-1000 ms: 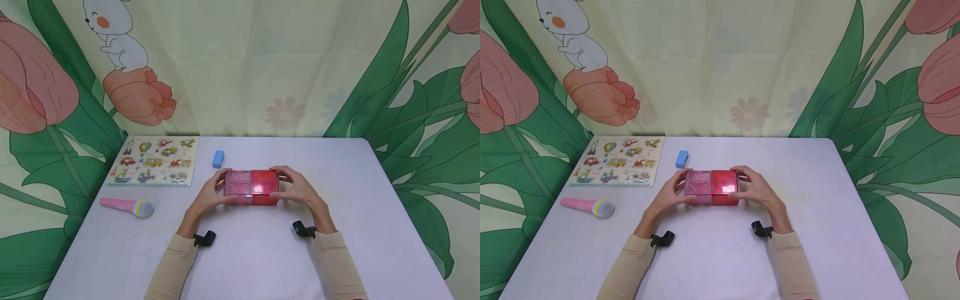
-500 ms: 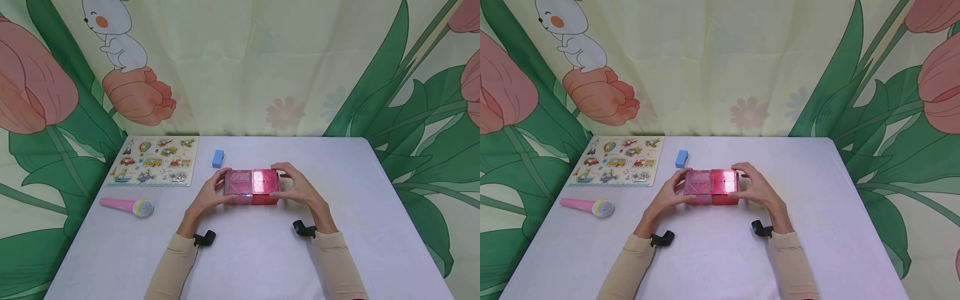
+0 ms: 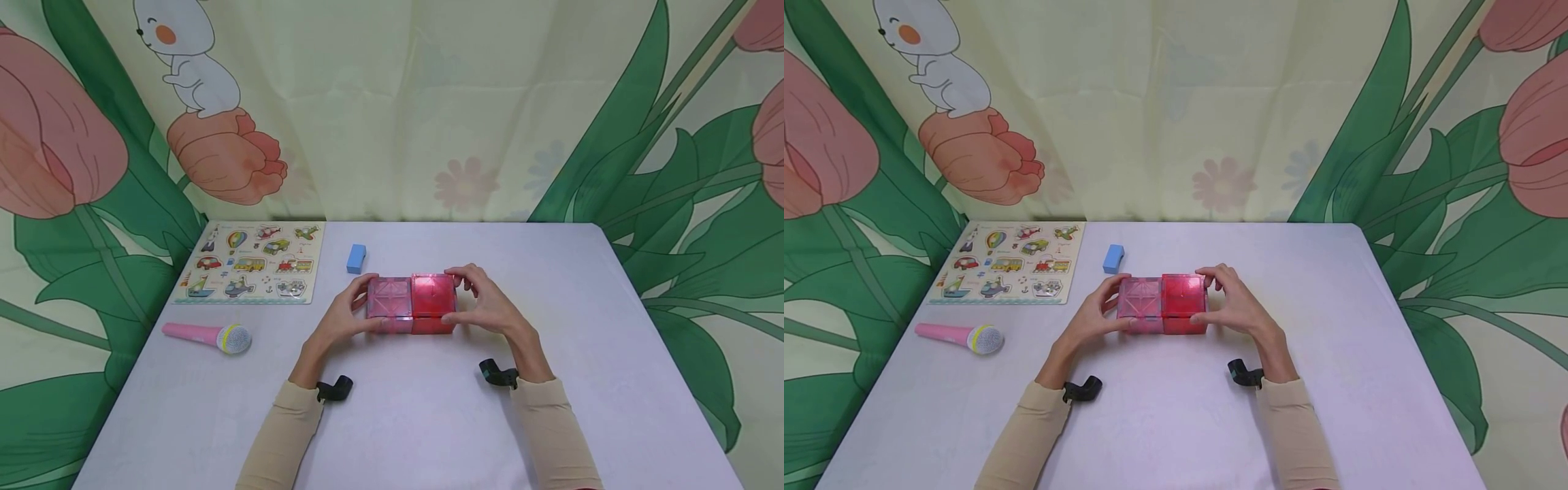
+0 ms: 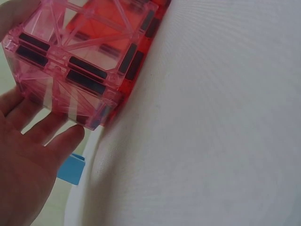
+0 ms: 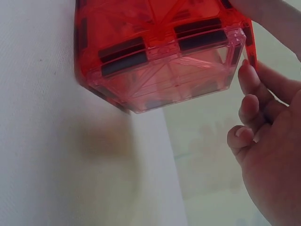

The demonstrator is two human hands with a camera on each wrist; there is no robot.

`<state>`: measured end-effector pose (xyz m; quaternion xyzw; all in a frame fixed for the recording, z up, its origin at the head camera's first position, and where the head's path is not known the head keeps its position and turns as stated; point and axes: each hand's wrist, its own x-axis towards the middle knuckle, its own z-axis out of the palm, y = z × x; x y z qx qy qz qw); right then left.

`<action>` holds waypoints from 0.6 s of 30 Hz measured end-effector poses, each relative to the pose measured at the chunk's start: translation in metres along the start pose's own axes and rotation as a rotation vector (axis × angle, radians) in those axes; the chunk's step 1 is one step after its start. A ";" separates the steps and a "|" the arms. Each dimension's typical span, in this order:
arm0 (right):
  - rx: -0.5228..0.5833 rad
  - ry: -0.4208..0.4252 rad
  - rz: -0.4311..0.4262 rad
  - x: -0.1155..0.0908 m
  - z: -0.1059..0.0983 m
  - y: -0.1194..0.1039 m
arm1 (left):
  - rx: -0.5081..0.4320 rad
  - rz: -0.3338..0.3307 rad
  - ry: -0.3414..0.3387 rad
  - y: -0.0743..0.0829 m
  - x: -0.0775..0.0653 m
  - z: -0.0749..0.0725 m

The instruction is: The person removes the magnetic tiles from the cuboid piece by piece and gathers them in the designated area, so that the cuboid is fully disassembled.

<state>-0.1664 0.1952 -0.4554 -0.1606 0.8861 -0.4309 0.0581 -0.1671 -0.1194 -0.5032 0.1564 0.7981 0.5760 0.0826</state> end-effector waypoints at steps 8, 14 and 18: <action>0.065 -0.025 0.029 0.000 -0.002 -0.002 | -0.003 -0.001 -0.002 0.001 0.000 0.000; 0.111 -0.021 0.030 -0.002 -0.005 -0.002 | -0.021 0.015 -0.007 0.000 0.000 0.000; 0.149 -0.022 0.016 -0.002 -0.006 -0.001 | -0.058 0.016 -0.022 -0.002 0.000 0.000</action>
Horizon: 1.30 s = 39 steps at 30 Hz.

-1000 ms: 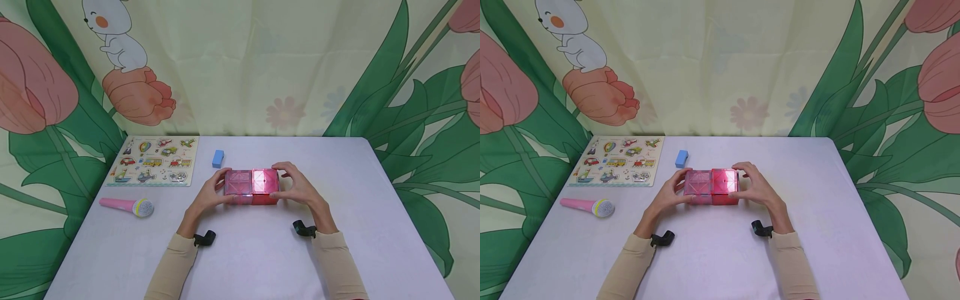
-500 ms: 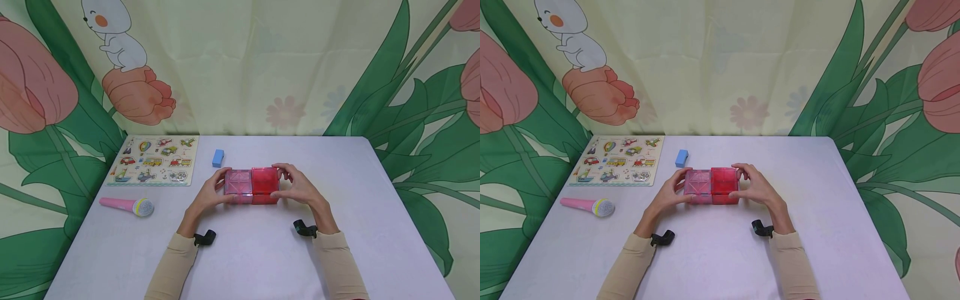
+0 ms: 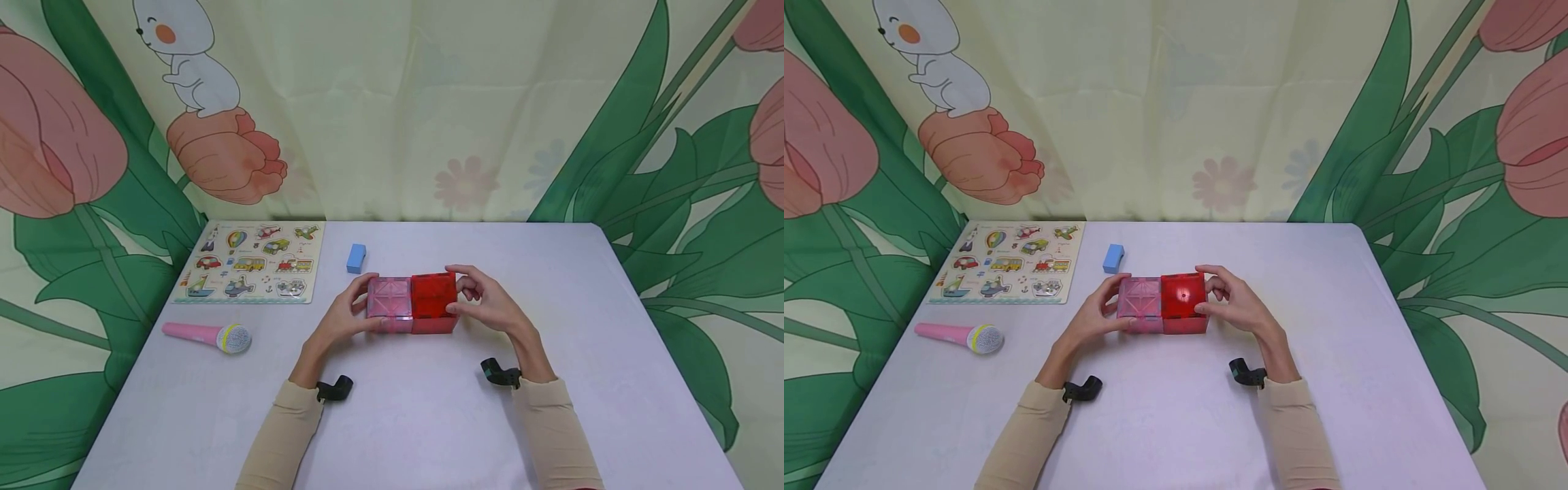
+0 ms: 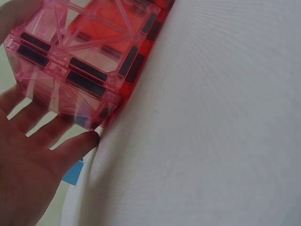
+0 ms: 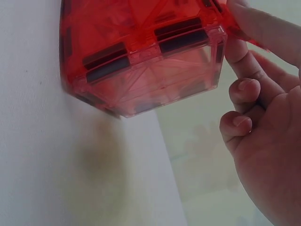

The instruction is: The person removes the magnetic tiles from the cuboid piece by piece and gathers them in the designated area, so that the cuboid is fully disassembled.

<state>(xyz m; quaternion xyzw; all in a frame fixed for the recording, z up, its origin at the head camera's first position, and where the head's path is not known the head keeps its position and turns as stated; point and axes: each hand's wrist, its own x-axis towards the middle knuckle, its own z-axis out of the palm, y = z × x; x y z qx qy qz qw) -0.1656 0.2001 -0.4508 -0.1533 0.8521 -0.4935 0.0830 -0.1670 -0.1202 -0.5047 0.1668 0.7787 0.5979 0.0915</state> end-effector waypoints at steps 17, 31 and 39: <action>0.070 -0.004 0.078 -0.002 0.000 -0.001 | -0.019 -0.067 -0.038 0.007 0.000 0.000; 0.232 0.283 0.041 0.006 -0.016 -0.002 | -0.063 -0.029 -0.043 0.030 -0.008 -0.002; 0.266 0.438 0.144 0.017 -0.025 0.007 | -0.075 -0.031 -0.045 0.031 -0.008 -0.001</action>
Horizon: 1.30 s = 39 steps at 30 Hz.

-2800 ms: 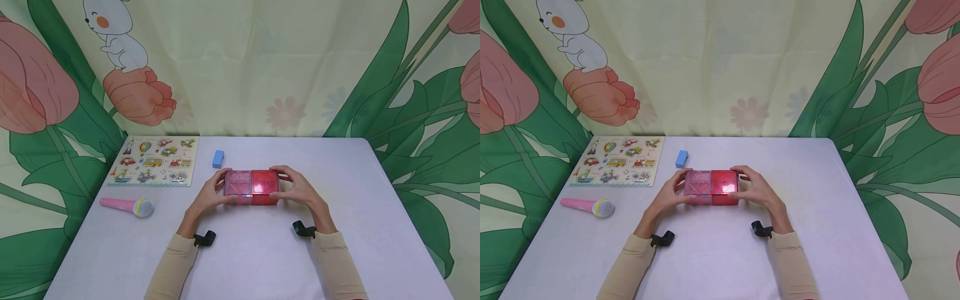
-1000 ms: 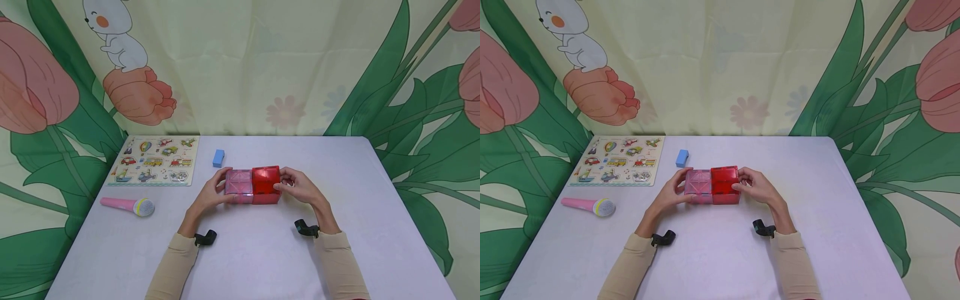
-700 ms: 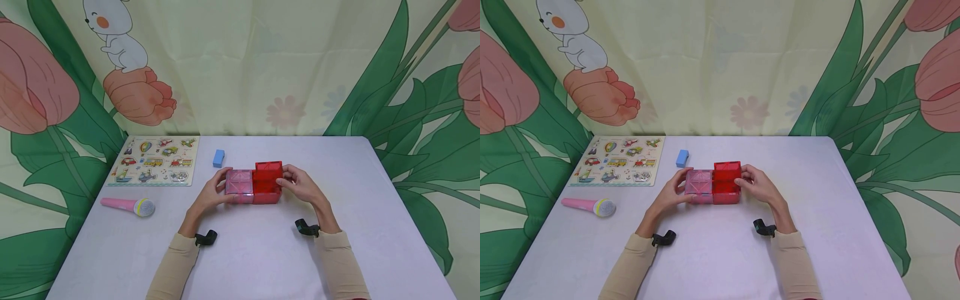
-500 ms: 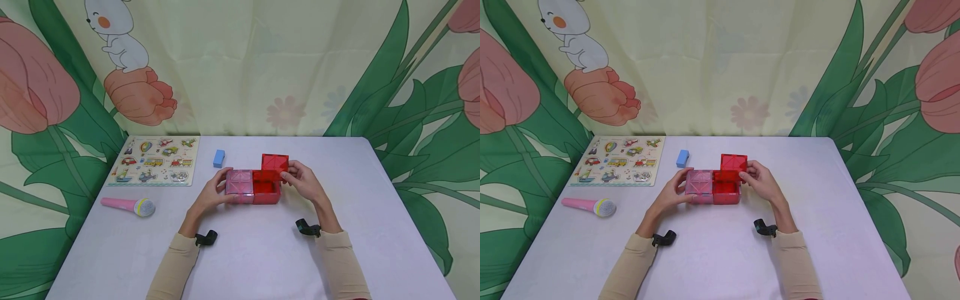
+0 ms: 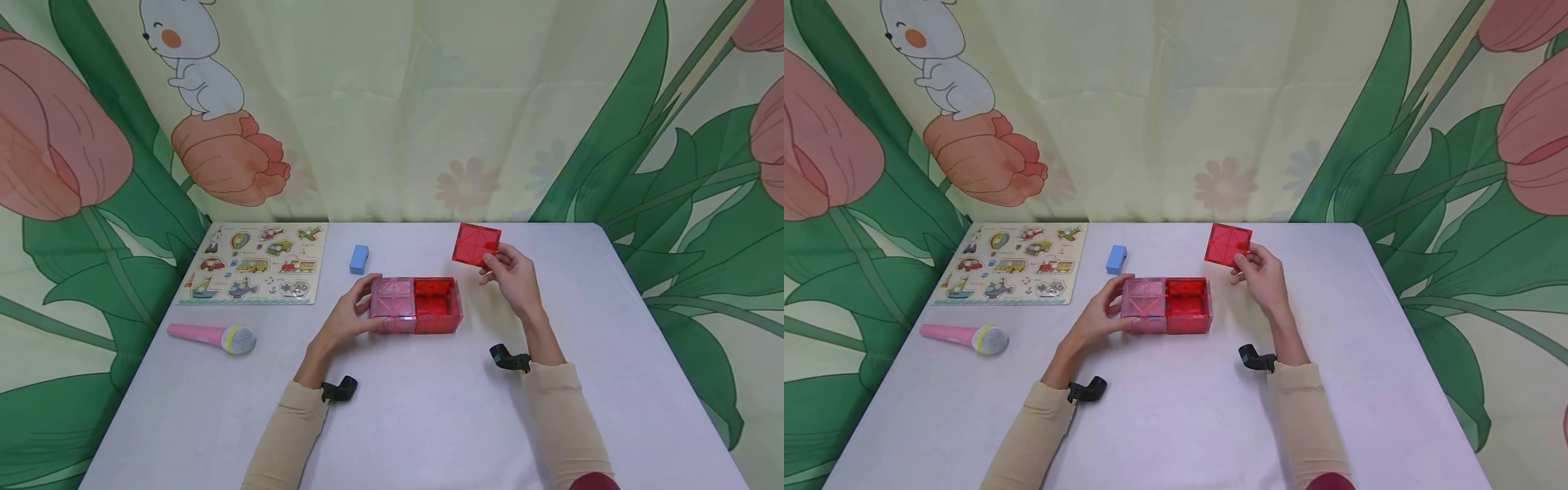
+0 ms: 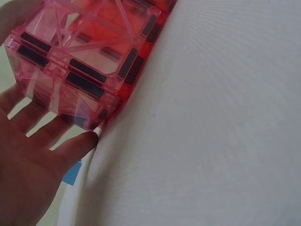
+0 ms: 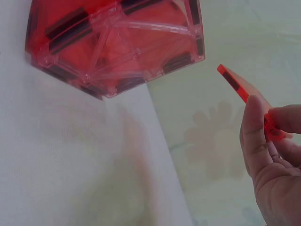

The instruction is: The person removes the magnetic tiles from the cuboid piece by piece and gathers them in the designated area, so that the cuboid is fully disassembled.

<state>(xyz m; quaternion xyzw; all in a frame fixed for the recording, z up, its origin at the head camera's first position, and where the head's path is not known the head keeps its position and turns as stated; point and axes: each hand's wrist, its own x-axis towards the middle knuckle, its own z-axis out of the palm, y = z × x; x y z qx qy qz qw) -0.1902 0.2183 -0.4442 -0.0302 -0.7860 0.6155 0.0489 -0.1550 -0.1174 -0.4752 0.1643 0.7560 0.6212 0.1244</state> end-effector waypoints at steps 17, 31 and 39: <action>-0.072 0.007 0.102 0.036 -0.011 0.029 | 0.025 0.039 0.025 -0.029 0.007 -0.001; -0.108 -0.025 0.207 0.061 -0.015 0.046 | 0.030 0.028 0.027 -0.029 0.007 -0.001; -0.142 0.000 0.258 0.072 -0.015 0.055 | 0.020 0.000 0.019 -0.031 0.010 0.000</action>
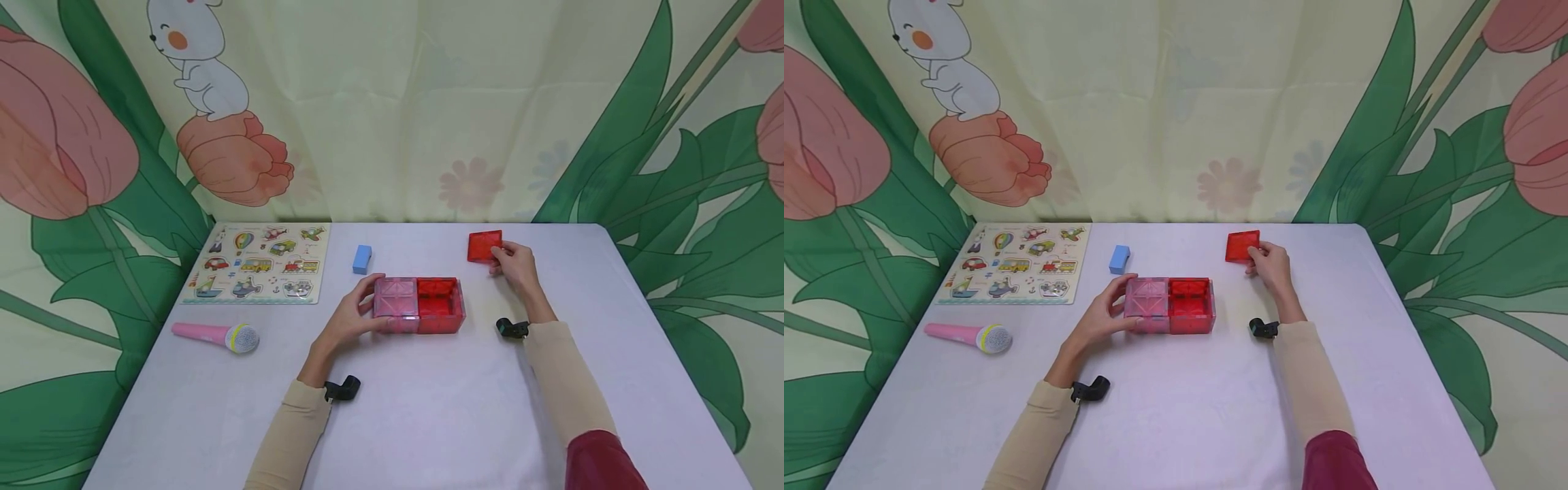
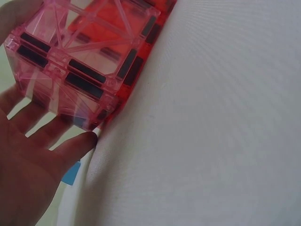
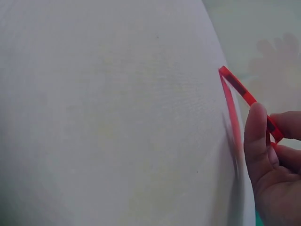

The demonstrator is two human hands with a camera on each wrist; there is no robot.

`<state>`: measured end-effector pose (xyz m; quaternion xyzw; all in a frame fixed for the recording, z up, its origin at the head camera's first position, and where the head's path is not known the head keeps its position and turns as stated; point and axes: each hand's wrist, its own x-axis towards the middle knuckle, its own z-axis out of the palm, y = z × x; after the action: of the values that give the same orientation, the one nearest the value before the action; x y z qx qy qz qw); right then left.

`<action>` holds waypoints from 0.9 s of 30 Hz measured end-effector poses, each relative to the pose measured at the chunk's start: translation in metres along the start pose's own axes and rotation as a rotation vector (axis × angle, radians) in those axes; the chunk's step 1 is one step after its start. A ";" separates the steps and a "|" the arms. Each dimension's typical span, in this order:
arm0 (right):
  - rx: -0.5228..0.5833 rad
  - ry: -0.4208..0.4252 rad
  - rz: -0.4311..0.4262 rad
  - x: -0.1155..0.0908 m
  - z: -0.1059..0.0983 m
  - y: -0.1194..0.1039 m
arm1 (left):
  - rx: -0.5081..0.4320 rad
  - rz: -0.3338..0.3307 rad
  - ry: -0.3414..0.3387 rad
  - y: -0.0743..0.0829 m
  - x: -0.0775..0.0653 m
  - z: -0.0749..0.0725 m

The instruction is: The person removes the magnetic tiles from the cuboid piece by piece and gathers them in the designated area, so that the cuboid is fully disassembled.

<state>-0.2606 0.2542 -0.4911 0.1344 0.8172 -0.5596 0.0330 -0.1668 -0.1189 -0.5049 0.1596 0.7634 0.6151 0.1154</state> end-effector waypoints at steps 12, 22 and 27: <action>-0.200 0.110 0.026 0.011 0.008 0.001 | 0.014 0.034 0.015 0.002 -0.002 0.000; -0.342 0.129 0.050 0.015 0.012 -0.006 | 0.022 0.031 0.019 0.000 -0.001 0.001; -0.386 0.115 0.049 0.017 0.012 -0.010 | 0.021 0.016 0.017 0.000 -0.001 0.001</action>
<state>-0.2804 0.2429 -0.4903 0.1773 0.9062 -0.3832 0.0250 -0.1657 -0.1189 -0.5053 0.1618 0.7693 0.6095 0.1023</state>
